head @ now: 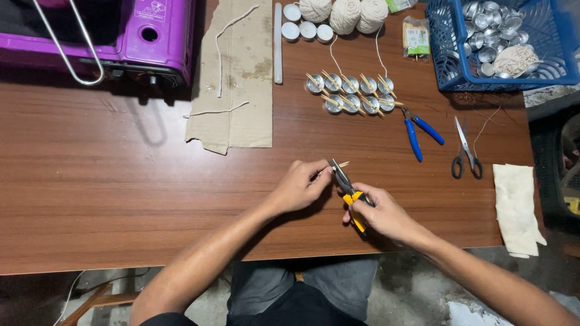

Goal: The person secures metal tabs onto wicks using pliers and then trims the wicks with scissors at a wooden table.

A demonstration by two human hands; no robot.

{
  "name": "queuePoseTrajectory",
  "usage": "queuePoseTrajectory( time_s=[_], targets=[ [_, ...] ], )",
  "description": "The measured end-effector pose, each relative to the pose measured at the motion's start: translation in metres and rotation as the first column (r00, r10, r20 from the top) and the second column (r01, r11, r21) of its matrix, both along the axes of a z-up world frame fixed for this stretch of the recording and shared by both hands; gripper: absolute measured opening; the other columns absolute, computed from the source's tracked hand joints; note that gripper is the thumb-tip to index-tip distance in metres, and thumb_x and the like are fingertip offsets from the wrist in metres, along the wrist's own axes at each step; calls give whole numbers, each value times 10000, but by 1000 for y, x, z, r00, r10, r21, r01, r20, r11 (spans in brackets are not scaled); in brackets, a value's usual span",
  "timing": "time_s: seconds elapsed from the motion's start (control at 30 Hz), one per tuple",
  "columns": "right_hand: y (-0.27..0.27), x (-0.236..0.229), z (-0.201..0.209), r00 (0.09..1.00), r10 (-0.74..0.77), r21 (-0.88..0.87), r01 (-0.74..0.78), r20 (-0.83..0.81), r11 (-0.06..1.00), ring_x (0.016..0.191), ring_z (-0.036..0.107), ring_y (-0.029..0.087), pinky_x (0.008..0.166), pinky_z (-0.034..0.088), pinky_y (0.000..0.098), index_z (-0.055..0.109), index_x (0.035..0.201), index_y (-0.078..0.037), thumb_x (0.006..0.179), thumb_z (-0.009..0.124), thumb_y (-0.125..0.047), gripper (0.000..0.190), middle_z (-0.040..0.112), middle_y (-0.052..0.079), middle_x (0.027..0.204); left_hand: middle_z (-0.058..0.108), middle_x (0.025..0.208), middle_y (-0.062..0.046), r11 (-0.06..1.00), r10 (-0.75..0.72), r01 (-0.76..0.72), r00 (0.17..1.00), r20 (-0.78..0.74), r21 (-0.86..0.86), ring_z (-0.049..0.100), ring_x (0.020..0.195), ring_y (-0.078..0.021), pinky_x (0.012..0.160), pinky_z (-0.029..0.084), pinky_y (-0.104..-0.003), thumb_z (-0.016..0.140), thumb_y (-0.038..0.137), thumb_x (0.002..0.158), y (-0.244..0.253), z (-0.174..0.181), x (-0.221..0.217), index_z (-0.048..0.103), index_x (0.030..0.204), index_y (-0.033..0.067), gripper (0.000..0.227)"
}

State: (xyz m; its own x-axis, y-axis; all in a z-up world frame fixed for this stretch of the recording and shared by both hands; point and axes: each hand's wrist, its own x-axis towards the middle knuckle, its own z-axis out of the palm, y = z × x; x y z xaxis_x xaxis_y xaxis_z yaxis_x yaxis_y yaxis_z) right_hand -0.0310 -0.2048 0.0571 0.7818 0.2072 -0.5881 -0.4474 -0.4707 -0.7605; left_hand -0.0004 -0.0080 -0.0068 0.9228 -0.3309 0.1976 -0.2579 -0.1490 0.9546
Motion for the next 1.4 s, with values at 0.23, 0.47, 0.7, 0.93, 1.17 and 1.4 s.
queuePoseTrajectory(
  time_s=[0.23,0.47,0.7,0.93,1.17,1.4],
  targets=[
    [-10,-7,-34,996,-80,73,81,-27,994,559,667,229,410,509,298,682,1019,38,832,581,-10,218,712,217,628,539,559,-185,1000,-16,16,1000,7,-9,545,508,-295,520,455,-363,538,174,980,-5,-8,-3,560,743,103,248],
    [-7,-16,-42,967,-134,118,162,-218,980,607,642,203,550,594,324,603,964,-20,832,554,17,146,597,110,667,532,538,-167,999,-35,35,999,13,-26,542,501,-321,518,459,-373,535,181,981,-5,-3,-6,557,747,107,246],
    [-6,-22,-49,928,-232,131,280,-292,951,490,466,132,394,405,246,586,905,-21,872,579,-12,35,433,28,600,526,509,-144,1000,-23,23,1000,-2,-16,541,481,-289,501,457,-349,530,164,978,-9,-10,-8,546,723,111,260],
    [2,-18,-39,955,-192,119,222,-224,968,444,440,89,379,362,205,570,833,-42,990,579,-90,164,409,-8,556,524,528,-171,1000,-20,19,1000,-19,-15,548,493,-333,510,461,-374,530,176,981,-12,-18,-9,558,723,107,268],
    [1,-10,-29,954,-121,78,148,-273,986,706,627,201,592,522,308,597,1003,-16,1002,576,-157,142,592,122,793,508,506,-152,1000,1,-1,999,-47,-13,512,477,-269,499,442,-358,547,178,971,-10,-11,-6,565,694,108,286],
    [3,5,6,910,-95,49,125,-403,991,1014,707,292,837,615,443,597,1289,40,897,582,-140,431,698,199,1091,457,478,-104,999,38,-40,996,-78,-34,461,508,-156,500,418,-325,566,162,955,-10,-34,1,590,679,115,280]
  ],
)
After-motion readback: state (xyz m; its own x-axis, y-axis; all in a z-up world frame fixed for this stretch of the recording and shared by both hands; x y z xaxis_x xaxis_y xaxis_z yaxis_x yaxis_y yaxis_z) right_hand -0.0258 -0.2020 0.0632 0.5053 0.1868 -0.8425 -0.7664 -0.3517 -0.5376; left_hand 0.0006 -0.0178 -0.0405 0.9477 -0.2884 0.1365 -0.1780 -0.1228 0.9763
